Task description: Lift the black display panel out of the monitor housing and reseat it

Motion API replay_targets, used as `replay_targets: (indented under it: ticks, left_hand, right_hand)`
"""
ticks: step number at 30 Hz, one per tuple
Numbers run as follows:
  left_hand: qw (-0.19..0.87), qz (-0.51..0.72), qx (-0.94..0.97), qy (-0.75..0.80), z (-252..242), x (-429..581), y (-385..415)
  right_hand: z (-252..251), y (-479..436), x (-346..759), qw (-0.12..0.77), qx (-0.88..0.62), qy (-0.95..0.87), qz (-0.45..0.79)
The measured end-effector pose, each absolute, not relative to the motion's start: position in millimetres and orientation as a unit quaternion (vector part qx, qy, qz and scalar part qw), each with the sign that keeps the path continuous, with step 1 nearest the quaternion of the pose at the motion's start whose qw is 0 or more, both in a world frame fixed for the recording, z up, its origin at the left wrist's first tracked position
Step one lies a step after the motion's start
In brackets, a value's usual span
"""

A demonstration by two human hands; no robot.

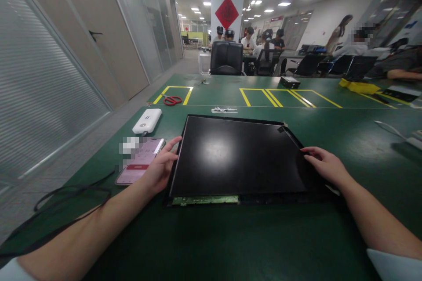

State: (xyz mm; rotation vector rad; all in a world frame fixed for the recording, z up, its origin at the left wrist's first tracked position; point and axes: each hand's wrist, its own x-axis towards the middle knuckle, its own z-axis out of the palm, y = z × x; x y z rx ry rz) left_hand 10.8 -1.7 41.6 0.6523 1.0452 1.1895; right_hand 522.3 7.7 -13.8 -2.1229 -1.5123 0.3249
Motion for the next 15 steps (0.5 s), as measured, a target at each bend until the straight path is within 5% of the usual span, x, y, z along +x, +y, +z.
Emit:
replay_targets:
  ticks: [15]
  left_hand:
    - [0.643, 0.469, 0.337, 0.502, 42.8, 20.2, 0.0]
  right_hand:
    - [-16.0, 7.6, 522.5, 0.259, -0.774, -0.568, 0.103]
